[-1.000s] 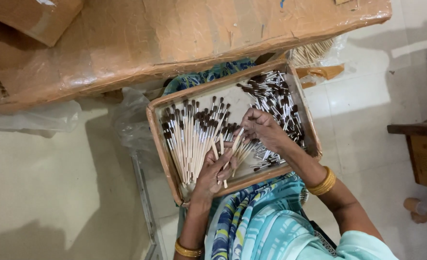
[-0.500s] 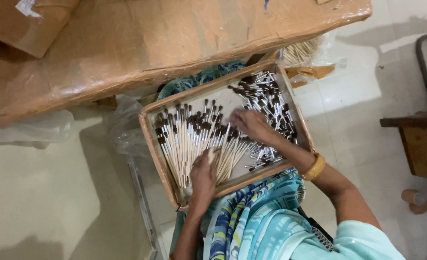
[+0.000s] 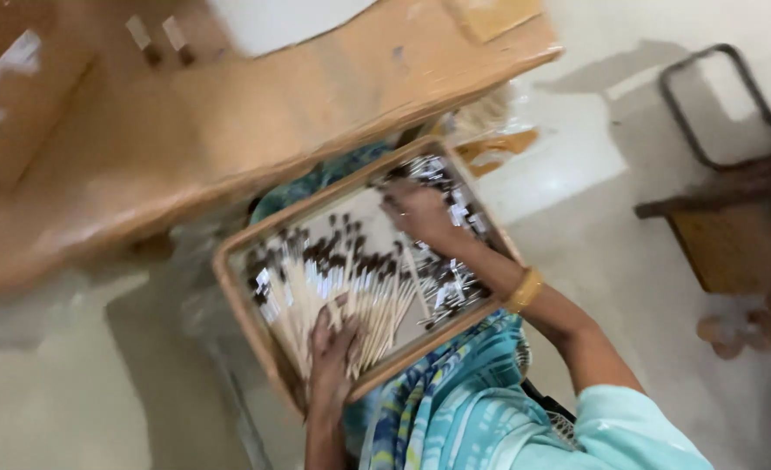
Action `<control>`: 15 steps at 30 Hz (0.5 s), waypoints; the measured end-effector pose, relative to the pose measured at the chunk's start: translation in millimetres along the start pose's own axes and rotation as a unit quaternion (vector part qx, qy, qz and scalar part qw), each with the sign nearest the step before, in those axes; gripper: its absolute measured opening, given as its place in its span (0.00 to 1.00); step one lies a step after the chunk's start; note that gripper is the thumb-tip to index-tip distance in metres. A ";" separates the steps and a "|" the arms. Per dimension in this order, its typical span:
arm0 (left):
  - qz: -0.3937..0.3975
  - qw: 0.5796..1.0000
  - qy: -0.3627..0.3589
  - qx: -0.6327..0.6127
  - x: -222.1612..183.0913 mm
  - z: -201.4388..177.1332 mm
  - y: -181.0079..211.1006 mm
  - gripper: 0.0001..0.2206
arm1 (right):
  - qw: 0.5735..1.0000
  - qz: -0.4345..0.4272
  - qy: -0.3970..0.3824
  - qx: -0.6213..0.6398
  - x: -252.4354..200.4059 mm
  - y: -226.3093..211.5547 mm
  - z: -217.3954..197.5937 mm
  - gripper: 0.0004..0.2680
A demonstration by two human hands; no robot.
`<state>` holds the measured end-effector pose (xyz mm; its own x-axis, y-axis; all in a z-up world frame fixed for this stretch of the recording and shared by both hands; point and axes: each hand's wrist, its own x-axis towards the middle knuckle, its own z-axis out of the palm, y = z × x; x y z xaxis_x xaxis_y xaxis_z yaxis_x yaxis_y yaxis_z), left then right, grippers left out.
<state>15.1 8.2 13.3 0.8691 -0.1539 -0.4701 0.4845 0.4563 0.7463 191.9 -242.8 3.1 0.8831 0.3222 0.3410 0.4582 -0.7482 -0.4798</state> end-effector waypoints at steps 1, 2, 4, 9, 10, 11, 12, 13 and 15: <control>0.004 1.000 0.024 -0.003 3.7 2.2 -3.7 0.20 | 1.000 -0.011 -0.012 0.018 -11.7 -0.7 3.9 0.10; -0.012 0.998 -0.022 -0.052 8.3 3.4 -7.0 0.20 | 0.961 0.107 -0.070 0.245 -22.7 -0.5 7.7 0.08; -0.022 0.993 -0.048 -0.102 11.9 7.2 -7.7 0.19 | 0.848 0.218 -0.147 0.460 -32.5 -20.3 0.9 0.08; -0.049 0.957 -0.159 -0.237 11.3 27.1 6.1 0.14 | 0.691 0.301 -0.151 0.639 -32.9 -61.3 -32.2 0.05; -0.048 0.958 -0.157 -0.234 11.6 24.0 7.7 0.14 | 0.689 0.300 -0.151 0.642 -30.4 -62.5 -31.8 0.05; -0.062 0.956 -0.155 -0.240 11.7 25.1 5.7 0.12 | 0.693 0.297 -0.163 0.636 -32.0 -61.5 -36.6 0.05; -0.077 0.954 -0.154 -0.246 12.0 26.3 3.3 0.11 | 0.697 0.294 -0.175 0.630 -33.8 -60.3 -41.2 0.05; -0.081 0.953 -0.157 -0.246 11.9 28.7 3.3 0.11 | 0.699 0.298 -0.172 0.628 -34.7 -60.2 -42.2 0.05; -0.052 0.964 -0.144 -0.217 11.5 32.0 4.2 0.10 | 0.722 0.282 -0.182 0.605 -34.5 -60.8 -42.7 0.05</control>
<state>30.4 -19.7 26.1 0.8400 -0.4271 -0.3347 0.5376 0.7392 0.4058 129.3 -233.2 55.0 0.8303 0.4604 -0.3140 -0.4274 0.1645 -0.8890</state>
